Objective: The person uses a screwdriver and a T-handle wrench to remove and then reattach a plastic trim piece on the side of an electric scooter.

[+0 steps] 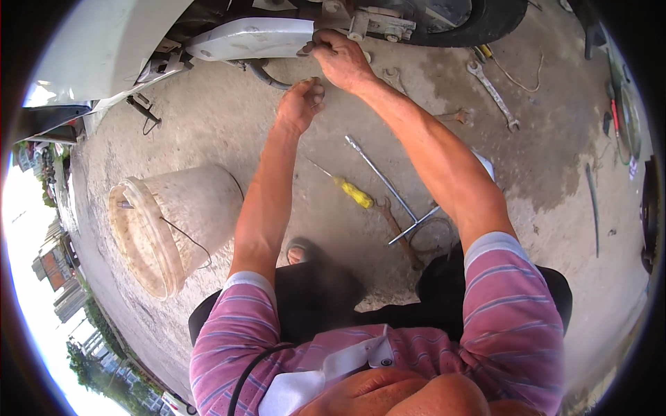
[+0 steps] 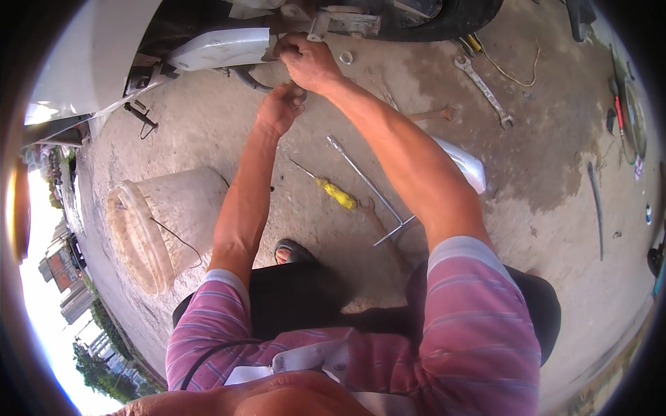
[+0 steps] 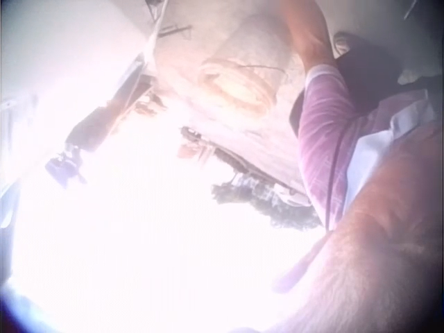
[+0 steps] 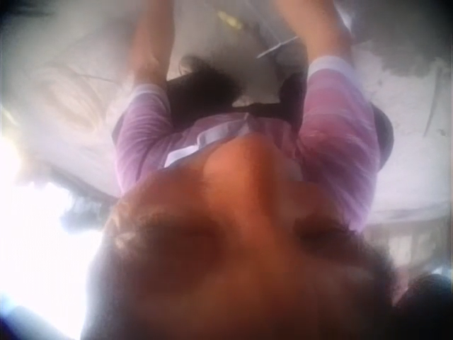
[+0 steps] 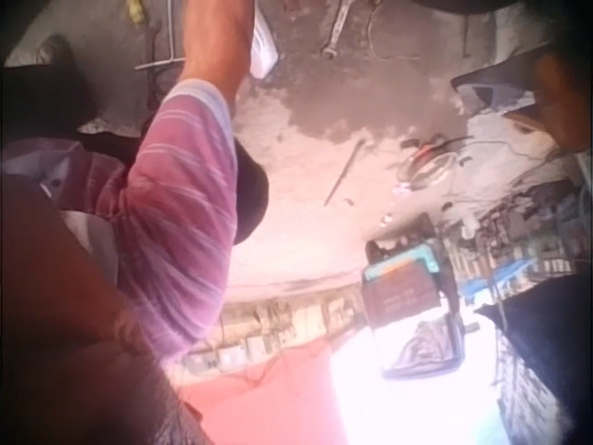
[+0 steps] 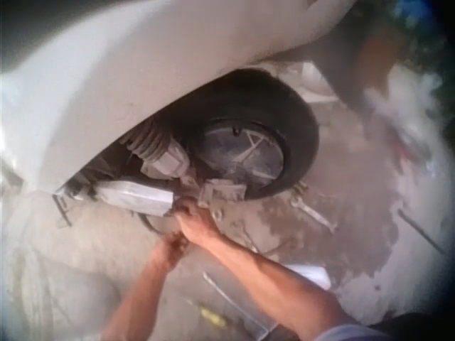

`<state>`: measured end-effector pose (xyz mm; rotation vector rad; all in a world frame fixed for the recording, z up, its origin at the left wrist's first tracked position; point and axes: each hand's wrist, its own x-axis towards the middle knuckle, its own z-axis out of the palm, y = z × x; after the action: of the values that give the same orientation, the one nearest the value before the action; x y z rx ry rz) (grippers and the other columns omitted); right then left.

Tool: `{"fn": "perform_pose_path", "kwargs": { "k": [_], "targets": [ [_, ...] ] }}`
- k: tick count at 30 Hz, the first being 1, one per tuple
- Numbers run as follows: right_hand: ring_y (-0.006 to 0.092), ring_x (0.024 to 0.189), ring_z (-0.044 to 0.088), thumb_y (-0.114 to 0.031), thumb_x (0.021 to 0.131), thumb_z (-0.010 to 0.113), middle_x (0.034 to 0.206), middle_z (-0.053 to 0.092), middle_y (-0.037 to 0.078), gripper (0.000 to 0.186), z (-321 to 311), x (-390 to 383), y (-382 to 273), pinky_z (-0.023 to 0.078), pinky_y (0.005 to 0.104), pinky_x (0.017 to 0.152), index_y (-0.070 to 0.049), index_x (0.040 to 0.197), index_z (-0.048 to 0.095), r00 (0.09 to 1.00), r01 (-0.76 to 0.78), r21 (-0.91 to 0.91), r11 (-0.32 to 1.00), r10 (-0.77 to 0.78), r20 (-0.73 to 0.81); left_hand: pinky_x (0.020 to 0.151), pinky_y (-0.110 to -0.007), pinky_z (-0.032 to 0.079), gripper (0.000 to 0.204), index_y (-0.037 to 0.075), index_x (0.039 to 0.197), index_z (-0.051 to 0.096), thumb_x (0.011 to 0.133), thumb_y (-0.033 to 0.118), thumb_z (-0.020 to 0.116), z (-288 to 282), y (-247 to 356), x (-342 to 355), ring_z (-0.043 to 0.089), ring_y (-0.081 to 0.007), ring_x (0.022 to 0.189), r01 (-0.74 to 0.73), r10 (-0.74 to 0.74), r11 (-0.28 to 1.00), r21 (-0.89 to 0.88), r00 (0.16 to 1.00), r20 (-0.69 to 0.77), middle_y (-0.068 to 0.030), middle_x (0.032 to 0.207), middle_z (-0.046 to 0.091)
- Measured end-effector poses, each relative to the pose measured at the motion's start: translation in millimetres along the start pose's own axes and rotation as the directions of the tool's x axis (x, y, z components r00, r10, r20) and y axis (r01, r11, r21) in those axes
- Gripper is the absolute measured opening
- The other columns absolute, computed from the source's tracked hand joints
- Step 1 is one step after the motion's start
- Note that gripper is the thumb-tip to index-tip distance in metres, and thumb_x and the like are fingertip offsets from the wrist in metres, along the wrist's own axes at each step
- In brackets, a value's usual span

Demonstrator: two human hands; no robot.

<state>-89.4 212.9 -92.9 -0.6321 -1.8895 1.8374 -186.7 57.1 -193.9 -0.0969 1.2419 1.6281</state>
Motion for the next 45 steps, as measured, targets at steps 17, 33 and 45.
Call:
{"fn": "perform_pose_path", "kwargs": {
  "k": [17,33,45],
  "targets": [
    [0.0413,0.09,0.065,-0.024,0.091,0.061,0.091,0.069,0.021,0.025,15.9,32.3,52.3,0.053,0.049,0.077,0.0,0.094,0.067,0.853,0.418,-0.609,0.674,-0.523,0.006,0.069,-0.032,0.049,0.021,0.006,0.112,0.064,0.102,0.022,0.056,-16.2,-20.1,-4.8,0.055,-0.0156,0.071,-0.043,0.038,0.997,-0.061,0.996,-0.087,-0.0032,0.082,0.064],
    [0.0356,0.11,0.066,-0.021,0.087,0.058,0.115,0.071,0.018,0.035,-49.8,-46.9,15.6,0.052,0.0453,0.093,-0.009,0.118,0.068,0.763,0.197,-0.633,0.748,0.289,0.579,0.063,-0.03,0.049,0.014,0.007,0.097,0.066,0.096,0.021,0.063,16.1,-22.1,-29.0,0.057,-0.0127,0.068,-0.065,0.105,0.961,0.268,0.984,-0.141,-0.003,0.082,0.066],
    [0.0375,0.102,0.068,-0.026,0.08,0.067,0.107,0.071,0.021,0.035,-224.3,-103.5,-14.8,0.053,0.0462,0.088,-0.005,0.108,0.07,0.665,0.149,-0.862,0.485,0.595,0.45,0.066,-0.028,0.051,0.024,0.005,0.102,0.07,0.093,0.027,0.068,53.0,3.4,-51.7,0.061,-0.0123,0.072,-0.037,0.1,0.717,0.696,0.994,-0.05,-0.0041,0.088,0.07]
  ]
}}
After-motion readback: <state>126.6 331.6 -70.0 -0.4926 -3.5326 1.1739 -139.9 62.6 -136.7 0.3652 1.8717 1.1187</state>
